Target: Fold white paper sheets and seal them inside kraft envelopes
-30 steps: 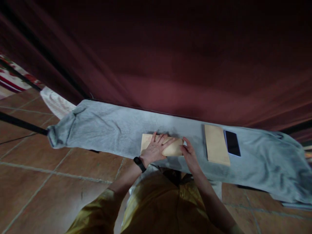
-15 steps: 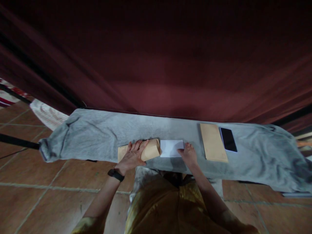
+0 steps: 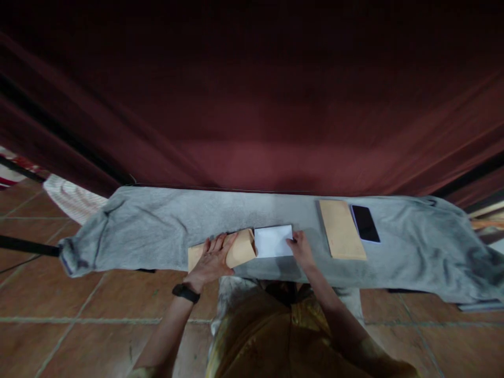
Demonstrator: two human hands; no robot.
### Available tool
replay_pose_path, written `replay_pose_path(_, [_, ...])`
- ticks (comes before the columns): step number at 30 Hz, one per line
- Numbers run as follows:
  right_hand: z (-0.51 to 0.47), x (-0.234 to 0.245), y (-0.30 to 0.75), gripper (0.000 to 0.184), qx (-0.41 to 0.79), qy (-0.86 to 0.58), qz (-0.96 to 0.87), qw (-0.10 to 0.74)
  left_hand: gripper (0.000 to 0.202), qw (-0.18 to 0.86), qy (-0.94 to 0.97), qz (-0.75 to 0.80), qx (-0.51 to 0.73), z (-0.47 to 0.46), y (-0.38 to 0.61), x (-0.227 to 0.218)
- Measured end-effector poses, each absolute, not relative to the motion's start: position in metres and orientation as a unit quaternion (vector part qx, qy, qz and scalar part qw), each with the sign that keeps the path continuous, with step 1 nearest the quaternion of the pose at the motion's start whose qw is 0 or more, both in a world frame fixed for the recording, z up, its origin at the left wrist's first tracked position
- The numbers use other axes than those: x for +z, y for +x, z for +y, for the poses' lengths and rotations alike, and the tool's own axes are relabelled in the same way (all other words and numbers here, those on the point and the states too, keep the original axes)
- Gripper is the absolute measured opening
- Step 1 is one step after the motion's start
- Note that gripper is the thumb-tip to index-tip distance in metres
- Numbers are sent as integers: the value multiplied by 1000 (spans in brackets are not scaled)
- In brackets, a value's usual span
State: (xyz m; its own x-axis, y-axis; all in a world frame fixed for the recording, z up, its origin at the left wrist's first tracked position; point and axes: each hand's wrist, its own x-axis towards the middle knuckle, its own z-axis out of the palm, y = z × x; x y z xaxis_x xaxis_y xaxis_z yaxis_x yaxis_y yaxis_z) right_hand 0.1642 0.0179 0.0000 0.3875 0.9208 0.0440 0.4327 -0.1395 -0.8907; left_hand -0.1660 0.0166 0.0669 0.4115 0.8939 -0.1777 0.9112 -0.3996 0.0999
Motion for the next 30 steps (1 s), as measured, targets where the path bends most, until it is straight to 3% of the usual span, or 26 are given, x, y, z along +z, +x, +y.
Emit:
replay_pose_path(7, [19,20,176,43,322,-630,-438,554,120,101,834,541,-27,17,-164,61])
replay_pose_path(10, [14,29,169,39,354,-586,-445,577,121,120,835,537,-8,19,-156,62])
replay_pose_path(17, [5,28,164,34,289,-634,-459,551,122,139,840,525,12,19,-150,61])
replay_pose_path(30, [4,22,171,24,331,-627,-489,509,122,133,841,523,40,24,-145,59])
